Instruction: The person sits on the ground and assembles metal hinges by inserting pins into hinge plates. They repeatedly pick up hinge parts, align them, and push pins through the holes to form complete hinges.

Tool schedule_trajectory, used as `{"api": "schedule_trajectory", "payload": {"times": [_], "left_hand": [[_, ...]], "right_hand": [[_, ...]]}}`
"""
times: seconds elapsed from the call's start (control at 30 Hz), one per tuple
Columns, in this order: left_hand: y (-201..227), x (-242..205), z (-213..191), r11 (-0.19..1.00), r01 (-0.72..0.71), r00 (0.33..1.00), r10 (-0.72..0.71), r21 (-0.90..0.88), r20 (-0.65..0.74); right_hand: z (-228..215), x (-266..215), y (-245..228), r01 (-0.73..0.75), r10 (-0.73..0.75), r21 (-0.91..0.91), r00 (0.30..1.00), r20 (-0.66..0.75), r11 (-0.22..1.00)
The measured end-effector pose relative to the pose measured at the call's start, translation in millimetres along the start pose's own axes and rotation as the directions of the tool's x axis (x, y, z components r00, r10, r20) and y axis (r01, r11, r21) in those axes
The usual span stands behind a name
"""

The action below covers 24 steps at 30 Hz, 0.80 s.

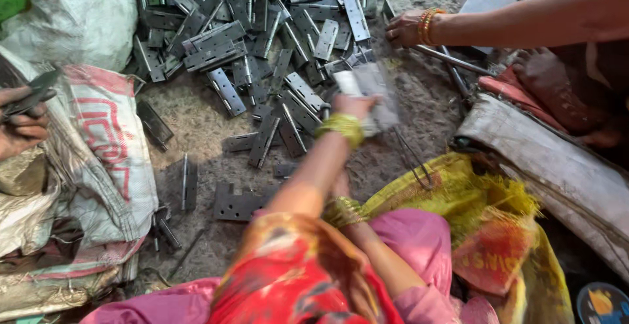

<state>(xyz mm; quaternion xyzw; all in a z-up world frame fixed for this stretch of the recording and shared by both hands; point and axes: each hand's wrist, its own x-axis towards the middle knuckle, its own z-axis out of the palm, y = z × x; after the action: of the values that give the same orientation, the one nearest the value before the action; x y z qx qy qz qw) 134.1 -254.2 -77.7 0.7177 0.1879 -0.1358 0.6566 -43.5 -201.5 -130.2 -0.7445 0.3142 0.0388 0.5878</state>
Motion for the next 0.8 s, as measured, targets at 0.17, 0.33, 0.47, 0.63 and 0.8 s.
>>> {"api": "schedule_trajectory", "payload": {"times": [0.17,0.33,0.47,0.63,0.8], "left_hand": [[-4,-18,95,0.951,-0.191,0.978,0.163,0.245,0.128],[21,-40,-23,0.774,-0.451,0.868,0.497,0.444,0.016],[41,-59,-147,0.238,-0.483,0.806,0.497,0.842,0.322],[39,-57,-182,-0.155,-0.667,0.612,0.444,0.728,0.655],[47,-28,-184,-0.335,-0.797,0.396,0.338,0.502,0.854]], "right_hand": [[7,1,-14,0.012,-0.012,-0.002,1.0,-0.02,1.0],[-6,-6,-7,-0.004,0.003,-0.008,0.999,-0.054,1.0],[-6,-9,1,0.002,-0.006,-0.039,0.994,-0.109,0.999],[-1,-6,0,0.037,-0.081,-0.213,0.976,-0.201,0.976],[-16,-16,-29,0.372,-0.506,-0.419,0.818,-0.273,0.828]]}}
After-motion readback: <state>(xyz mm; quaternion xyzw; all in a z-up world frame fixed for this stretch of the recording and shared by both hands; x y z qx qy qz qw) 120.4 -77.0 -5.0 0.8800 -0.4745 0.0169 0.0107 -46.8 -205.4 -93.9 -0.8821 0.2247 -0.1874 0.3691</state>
